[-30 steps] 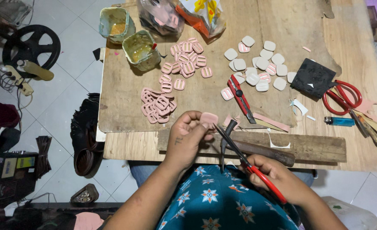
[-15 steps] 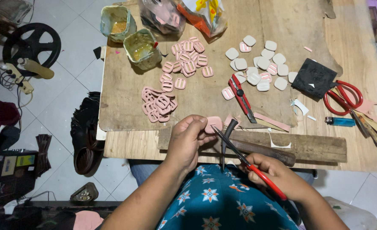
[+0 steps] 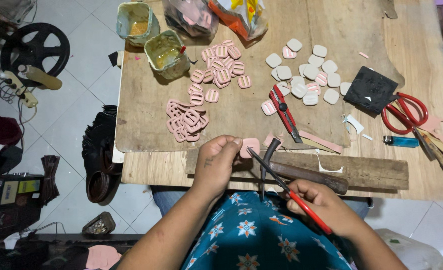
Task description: The person trims excess pink material from the edges of small shoe components using scissors and a knife, working one piece at a time on a wooden bench board. Finished pieces are placed onto a growing pile of trimmed pink components on the table.
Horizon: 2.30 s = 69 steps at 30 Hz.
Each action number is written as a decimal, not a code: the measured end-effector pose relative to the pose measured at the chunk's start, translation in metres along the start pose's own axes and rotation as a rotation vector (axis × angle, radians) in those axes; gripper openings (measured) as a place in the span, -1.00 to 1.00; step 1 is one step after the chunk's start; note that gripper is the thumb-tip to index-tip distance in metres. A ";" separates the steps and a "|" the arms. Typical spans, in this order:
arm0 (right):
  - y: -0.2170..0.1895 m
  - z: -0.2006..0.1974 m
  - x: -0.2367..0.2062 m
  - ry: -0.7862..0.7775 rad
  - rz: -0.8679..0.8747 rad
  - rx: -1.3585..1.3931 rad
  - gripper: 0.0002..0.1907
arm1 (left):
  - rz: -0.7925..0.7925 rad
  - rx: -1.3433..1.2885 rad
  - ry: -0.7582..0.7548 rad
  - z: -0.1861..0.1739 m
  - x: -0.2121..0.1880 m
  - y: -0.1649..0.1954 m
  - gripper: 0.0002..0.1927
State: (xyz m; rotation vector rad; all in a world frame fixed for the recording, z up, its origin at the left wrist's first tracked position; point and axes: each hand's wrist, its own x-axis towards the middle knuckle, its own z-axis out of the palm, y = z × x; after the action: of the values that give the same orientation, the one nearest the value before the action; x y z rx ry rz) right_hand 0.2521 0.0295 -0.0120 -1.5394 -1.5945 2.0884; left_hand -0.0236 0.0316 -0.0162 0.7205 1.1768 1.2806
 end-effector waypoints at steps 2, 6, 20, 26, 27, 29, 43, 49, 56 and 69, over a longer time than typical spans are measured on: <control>0.003 0.001 0.000 0.038 -0.005 -0.023 -0.73 | -0.008 0.021 0.007 0.001 0.001 0.000 -0.75; 0.002 0.004 -0.002 0.104 0.004 -0.075 -0.74 | -0.037 0.015 0.014 0.001 0.001 0.001 -0.76; -0.032 -0.036 -0.027 0.813 -0.131 -0.776 -0.47 | -0.063 -0.086 0.073 -0.012 0.009 -0.031 -0.80; -0.014 -0.078 -0.004 0.898 -0.018 -0.989 -0.54 | 0.010 0.004 0.025 -0.021 0.016 -0.055 -0.71; -0.010 -0.080 0.000 0.891 -0.067 -0.988 -0.54 | -0.005 -0.002 0.026 -0.023 0.017 -0.058 -0.70; -0.002 -0.081 0.005 0.874 -0.107 -0.984 -0.54 | -0.020 -0.003 0.030 -0.025 0.018 -0.061 -0.70; -0.005 -0.071 0.011 0.859 -0.082 -1.054 -0.61 | 0.019 0.012 0.004 -0.024 0.017 -0.061 -0.76; -0.024 -0.048 0.000 0.964 -0.407 -1.094 -0.67 | 0.037 0.083 -0.018 -0.026 0.015 -0.061 -0.61; -0.040 0.001 0.004 0.549 -0.569 -0.997 -0.51 | -0.070 -0.035 0.089 -0.023 0.020 -0.054 -0.74; -0.044 0.012 -0.017 0.617 -0.768 -0.753 -0.55 | -0.060 -0.055 0.058 -0.014 0.009 -0.036 -0.78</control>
State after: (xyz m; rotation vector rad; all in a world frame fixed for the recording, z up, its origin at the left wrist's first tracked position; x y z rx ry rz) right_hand 0.2311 0.0309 0.0314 -1.1872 -2.2636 0.5683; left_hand -0.0254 0.0306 -0.0556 0.6069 1.1970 1.2855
